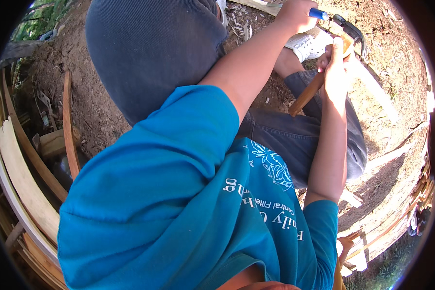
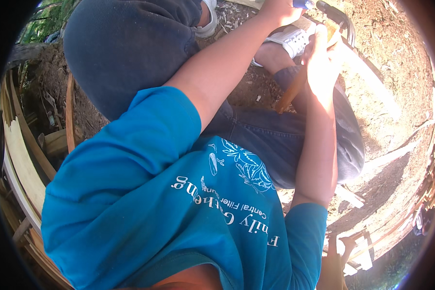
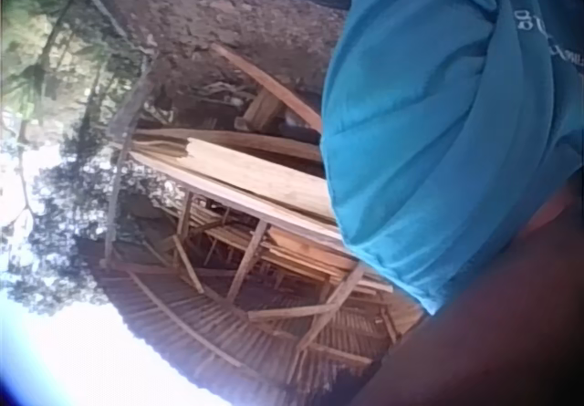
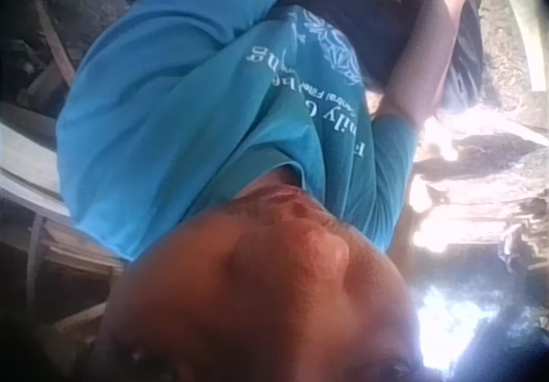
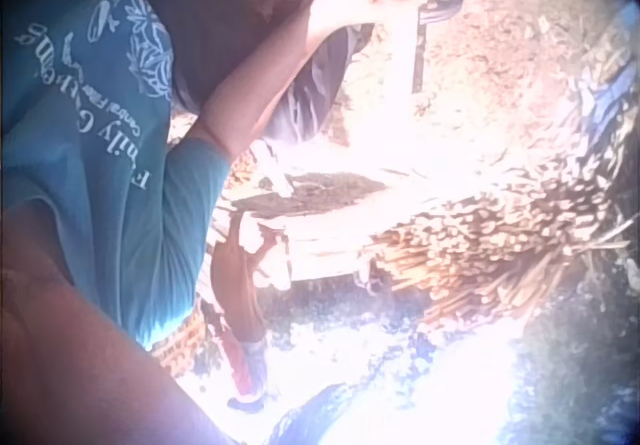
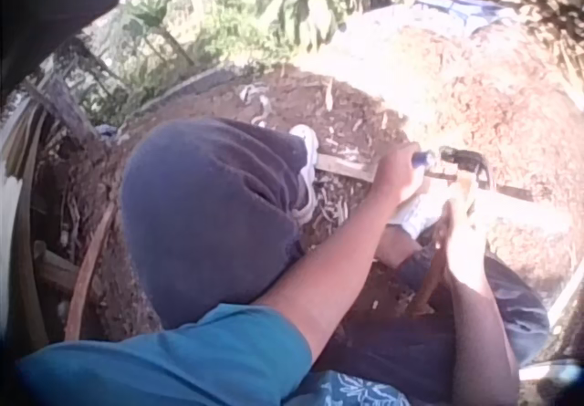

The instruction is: The person uses a hand tool to shave and shape a thin piece of wood, repeatedly drawing the blade along the surface and turning the piece over to work on different sides.

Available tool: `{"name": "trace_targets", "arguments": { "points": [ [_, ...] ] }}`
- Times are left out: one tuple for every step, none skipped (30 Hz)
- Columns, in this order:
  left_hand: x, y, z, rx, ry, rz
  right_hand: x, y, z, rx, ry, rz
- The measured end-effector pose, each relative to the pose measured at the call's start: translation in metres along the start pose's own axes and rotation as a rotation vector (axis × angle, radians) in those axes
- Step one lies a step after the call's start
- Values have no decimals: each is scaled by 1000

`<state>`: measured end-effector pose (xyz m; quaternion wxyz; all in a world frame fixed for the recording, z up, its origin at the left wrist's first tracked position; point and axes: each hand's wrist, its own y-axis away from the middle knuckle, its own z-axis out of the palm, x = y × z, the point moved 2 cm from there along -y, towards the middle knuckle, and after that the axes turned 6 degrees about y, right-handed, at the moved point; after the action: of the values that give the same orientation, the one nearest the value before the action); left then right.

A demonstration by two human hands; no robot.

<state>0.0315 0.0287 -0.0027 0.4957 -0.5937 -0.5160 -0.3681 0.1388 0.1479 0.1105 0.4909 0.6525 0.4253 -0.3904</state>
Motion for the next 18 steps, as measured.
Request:
{"name": "trace_targets", "arguments": {
  "points": [
    [-4, -1, 2, 17, 2, 27, 0, -2, 0, -35, -5, 4],
    [-9, -2, 3, -6, 6, 9, -4, -3, 1, -84, 66, 46],
    [-14, -2, 4, -27, 9, -10, -5, -3, 2, -45, 45, 2],
    [-18, -2, 5, -48, 12, -28, -4, -3, 4, -6, 23, -42],
    [-13, 0, 4, -38, 15, -14, -3, -2, 4, 40, 6, -83],
    [-8, 1, 4, -28, 17, 1, 1, -6, -1, 115, 31, -57],
    [-3, 2, 3, -18, 19, 15, 4, -8, -3, 80, 22, -25],
    [-3, 1, 1, -24, 4, 5, 5, -10, -2, 37, 9, 2],
    [-3, 0, 0, -30, -10, -5, 6, -12, -3, -6, -4, 30],
    [-3, -1, -1, -37, -24, -15, 7, -12, -5, -63, 92, 43],
    [-4, -1, -1, -51, -24, -33, 5, -10, -3, 12, 48, 25],
    [-5, 0, -1, -65, -23, -51, 3, -8, 1, 89, 4, 7],
    [-5, 0, 0, -79, -23, -69, 1, -6, 5, 165, -40, -10],
    [-3, 2, 0, -82, 0, -60, -6, -3, 7, 227, -31, -8],
    [0, 2, 1, -85, 24, -51, -3, -4, 4, 129, -20, 5],
    [2, 3, 2, -89, 47, -42, 3, -8, -2, 33, -8, 17],
    [-5, 1, 6, -78, -12, -13, 7, -13, -6, -71, -1, 23],
    [-17, -1, 9, -64, -77, 13, 7, -15, -4, -113, 49, 36]
  ]
}}
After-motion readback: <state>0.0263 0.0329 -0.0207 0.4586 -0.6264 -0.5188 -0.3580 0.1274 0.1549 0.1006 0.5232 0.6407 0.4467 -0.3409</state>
